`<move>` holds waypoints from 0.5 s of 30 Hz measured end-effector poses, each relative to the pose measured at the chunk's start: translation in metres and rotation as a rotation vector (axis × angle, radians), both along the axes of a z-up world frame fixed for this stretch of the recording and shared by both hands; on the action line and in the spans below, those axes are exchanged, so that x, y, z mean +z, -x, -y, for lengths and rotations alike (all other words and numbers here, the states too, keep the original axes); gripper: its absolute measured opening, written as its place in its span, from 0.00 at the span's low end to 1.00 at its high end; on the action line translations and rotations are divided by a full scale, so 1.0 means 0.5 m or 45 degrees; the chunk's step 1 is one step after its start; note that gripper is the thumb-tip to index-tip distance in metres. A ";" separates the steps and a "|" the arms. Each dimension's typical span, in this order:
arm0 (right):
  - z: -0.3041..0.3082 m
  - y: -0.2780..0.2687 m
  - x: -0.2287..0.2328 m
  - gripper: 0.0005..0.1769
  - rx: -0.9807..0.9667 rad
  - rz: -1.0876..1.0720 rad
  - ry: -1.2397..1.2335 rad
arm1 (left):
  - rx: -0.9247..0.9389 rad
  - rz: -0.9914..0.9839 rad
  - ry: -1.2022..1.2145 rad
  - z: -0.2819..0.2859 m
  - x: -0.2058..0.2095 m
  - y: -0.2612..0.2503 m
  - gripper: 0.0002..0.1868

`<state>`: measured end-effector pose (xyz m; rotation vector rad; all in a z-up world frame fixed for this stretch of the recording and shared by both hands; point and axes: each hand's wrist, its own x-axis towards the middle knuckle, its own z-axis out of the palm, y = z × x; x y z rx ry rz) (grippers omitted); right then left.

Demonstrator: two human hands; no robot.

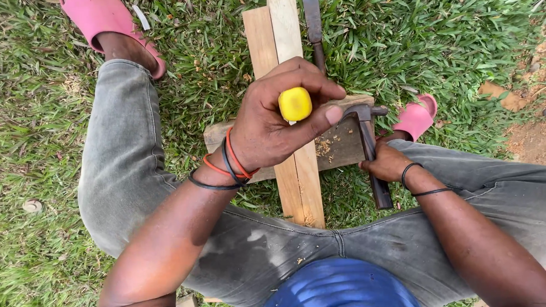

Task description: Chiseling and hammering wood to create a mortise joint.

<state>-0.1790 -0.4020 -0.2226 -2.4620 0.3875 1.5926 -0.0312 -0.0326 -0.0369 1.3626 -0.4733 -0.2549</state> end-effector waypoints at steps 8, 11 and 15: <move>0.006 -0.004 0.012 0.44 -0.050 0.088 0.012 | -0.042 -0.096 0.014 0.018 -0.056 0.040 0.14; 0.025 0.004 -0.003 0.43 -0.012 0.131 0.015 | -0.104 -0.036 0.018 0.020 -0.066 0.042 0.16; 0.015 -0.004 0.015 0.41 -0.019 0.152 0.056 | -0.101 -0.049 0.046 0.006 -0.038 0.036 0.15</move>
